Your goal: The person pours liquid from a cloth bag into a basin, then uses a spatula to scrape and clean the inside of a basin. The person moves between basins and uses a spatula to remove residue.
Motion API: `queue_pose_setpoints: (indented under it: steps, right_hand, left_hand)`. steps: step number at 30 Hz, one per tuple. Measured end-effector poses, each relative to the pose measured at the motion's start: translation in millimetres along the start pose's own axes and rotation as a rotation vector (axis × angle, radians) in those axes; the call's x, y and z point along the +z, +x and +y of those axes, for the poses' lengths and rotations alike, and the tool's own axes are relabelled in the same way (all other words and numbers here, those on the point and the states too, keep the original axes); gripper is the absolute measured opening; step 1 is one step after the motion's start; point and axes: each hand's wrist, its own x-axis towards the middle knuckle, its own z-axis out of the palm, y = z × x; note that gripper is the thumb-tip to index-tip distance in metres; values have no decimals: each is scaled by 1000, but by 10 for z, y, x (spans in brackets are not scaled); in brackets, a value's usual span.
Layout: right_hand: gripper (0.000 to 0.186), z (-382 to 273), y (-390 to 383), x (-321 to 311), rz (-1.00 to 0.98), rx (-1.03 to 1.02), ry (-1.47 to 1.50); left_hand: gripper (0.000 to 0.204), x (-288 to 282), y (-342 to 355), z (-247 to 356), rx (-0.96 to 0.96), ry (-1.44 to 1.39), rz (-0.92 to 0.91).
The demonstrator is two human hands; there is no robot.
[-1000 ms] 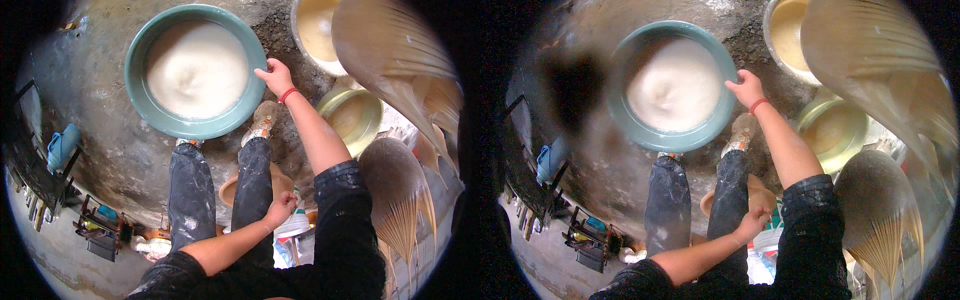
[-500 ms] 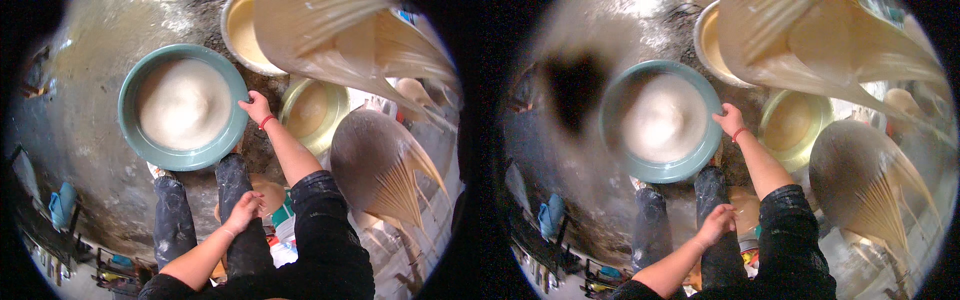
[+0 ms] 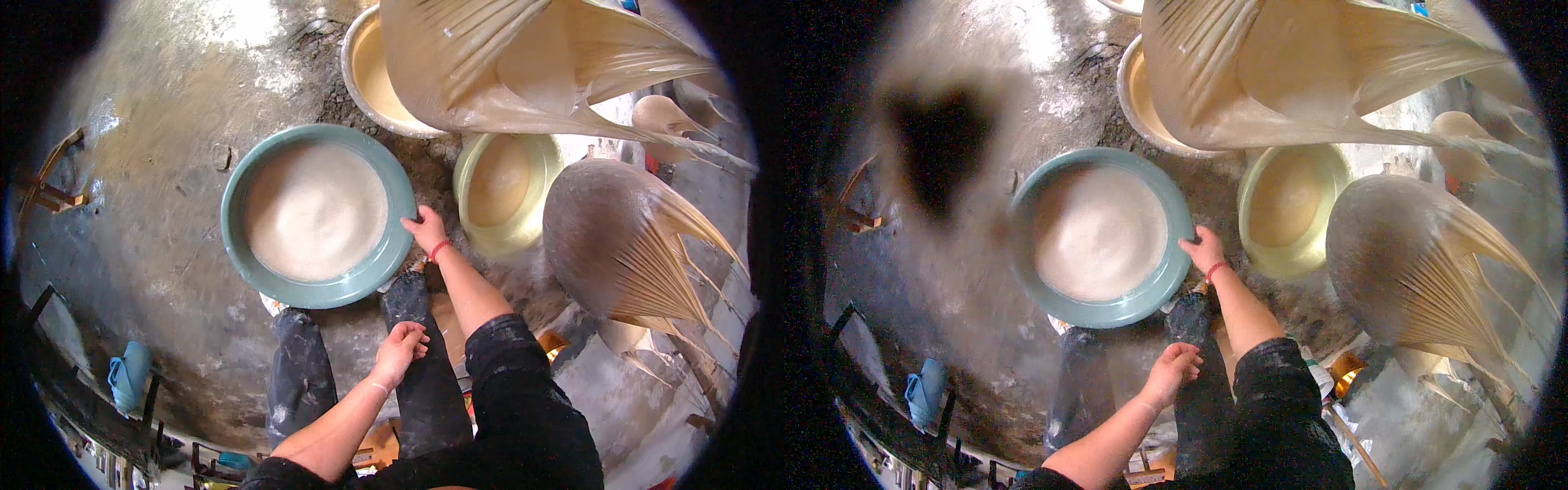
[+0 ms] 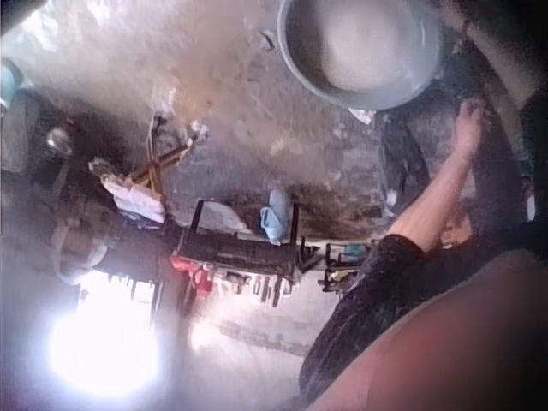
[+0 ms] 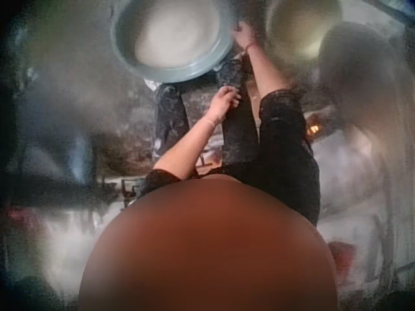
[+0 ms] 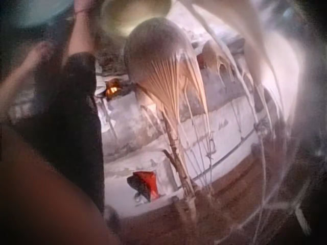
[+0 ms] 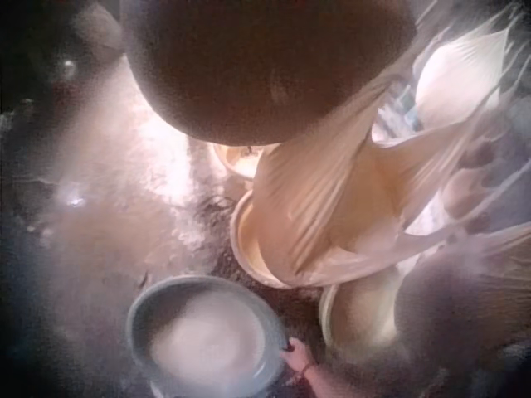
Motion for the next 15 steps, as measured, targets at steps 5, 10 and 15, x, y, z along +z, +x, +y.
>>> queue_pose_setpoints:
  steps: [5,10,15]
  right_hand:
    - [26,158,-364,110,51,37,67]
    - [36,43,-593,110,106,59,-59]
    - [42,-1048,-781,-868,217,10,-438]
  left_hand:
    - [18,1,18,107,171,-116,-55]
    - [20,56,89,3,171,-114,14]
    - [15,199,242,-169,139,-91,66]
